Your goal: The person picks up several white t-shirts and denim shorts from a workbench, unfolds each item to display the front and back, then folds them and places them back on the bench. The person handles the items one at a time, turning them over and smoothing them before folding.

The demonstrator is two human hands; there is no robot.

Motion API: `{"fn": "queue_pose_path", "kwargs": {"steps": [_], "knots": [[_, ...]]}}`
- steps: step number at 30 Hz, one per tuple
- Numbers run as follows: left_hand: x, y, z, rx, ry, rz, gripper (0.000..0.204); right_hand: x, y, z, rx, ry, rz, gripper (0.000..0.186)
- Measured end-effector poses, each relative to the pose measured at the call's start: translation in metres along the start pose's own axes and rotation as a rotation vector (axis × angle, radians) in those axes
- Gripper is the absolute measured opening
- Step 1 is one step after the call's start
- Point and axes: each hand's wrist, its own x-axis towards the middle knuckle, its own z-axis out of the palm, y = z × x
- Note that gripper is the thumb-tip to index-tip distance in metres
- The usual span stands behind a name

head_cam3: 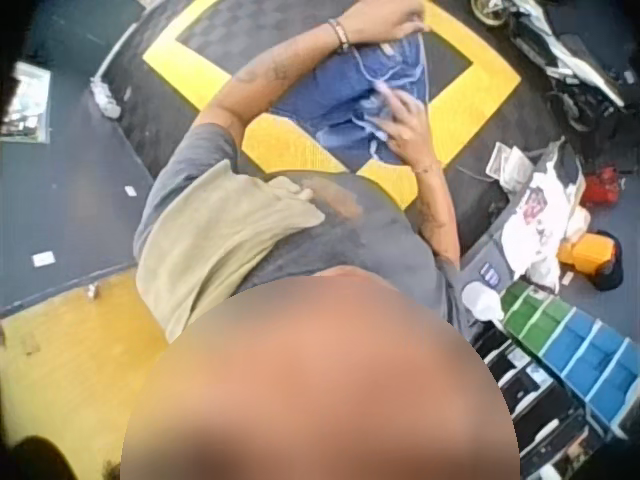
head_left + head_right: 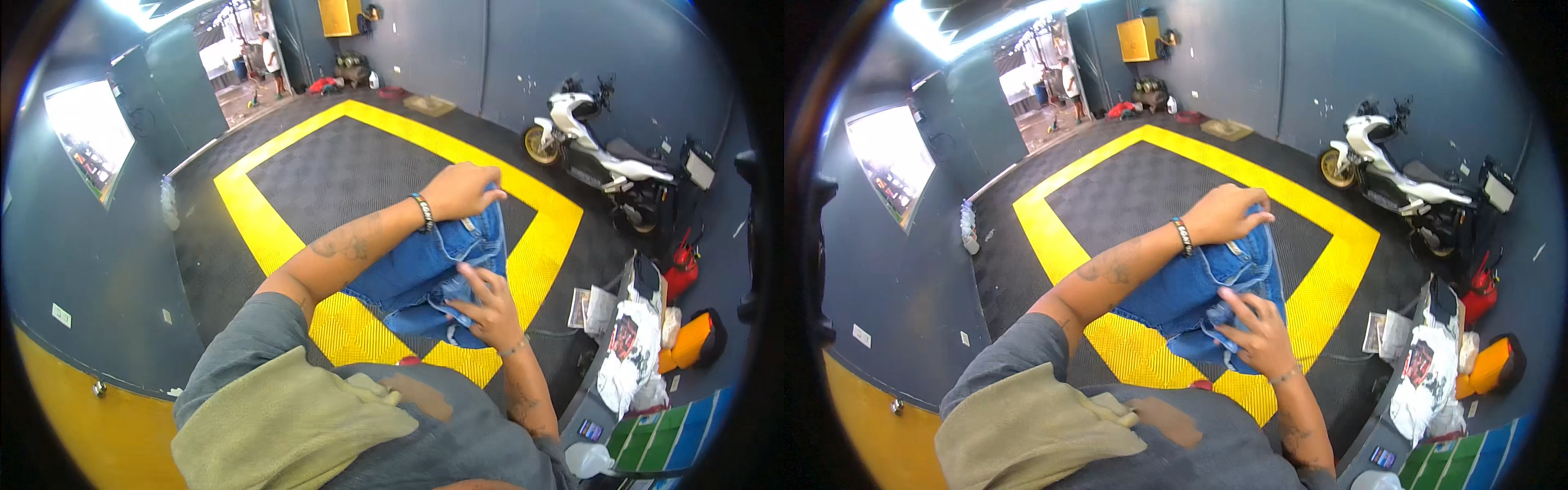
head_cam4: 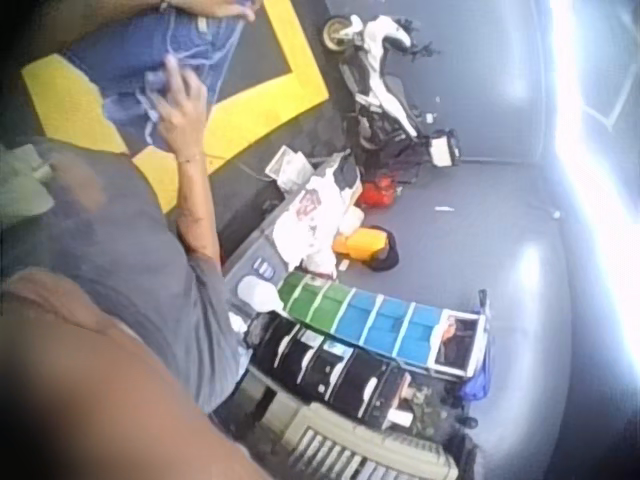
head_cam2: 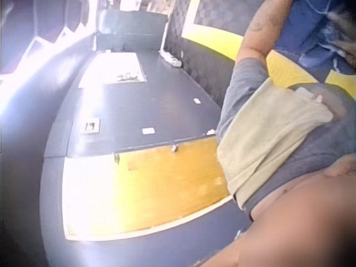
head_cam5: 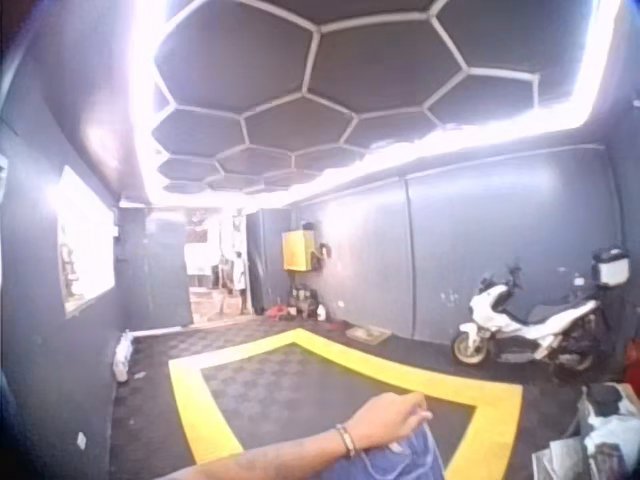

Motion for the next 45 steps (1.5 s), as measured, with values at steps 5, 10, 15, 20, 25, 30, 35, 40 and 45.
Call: {"fn": "queue_pose_path", "kwargs": {"steps": [5,10,15,20,25,30,35,40,45], "knots": [[-0.016,-0.062,-0.003,-0.036,0.040,-0.136,0.042,0.005,0.044,0.016,0.055,-0.217,0.071,0.017],[-0.034,-0.110,-0.027,-0.300,-0.181,-0.091,0.035,0.001,0.059,0.003,0.205,-0.054,0.128,0.018],[-0.036,-0.129,-0.022,-0.311,-0.239,-0.193,0.038,0.014,0.068,-0.021,0.260,0.027,0.152,0.014],[-0.019,-0.135,0.000,-0.319,-0.343,-0.323,0.044,0.024,0.090,-0.053,0.343,0.029,0.264,0.010],[0.000,-0.135,0.015,-0.412,-0.368,-0.204,0.045,0.020,0.109,-0.086,0.408,0.003,0.400,0.011],[0.010,-0.136,0.007,-0.285,-0.429,-0.176,0.045,0.019,0.109,-0.107,0.129,-0.076,0.610,0.023],[0.021,-0.138,-0.010,-0.330,-0.486,0.069,0.044,0.030,0.091,-0.115,0.008,-0.064,0.594,0.033],[0.028,-0.114,-0.018,-0.373,-0.541,0.025,0.046,0.042,0.056,-0.135,0.021,-0.082,0.557,0.032],[0.005,-0.053,0.027,-0.230,-0.295,0.640,0.065,0.033,0.012,-0.107,0.052,-0.051,0.288,0.030]]}}
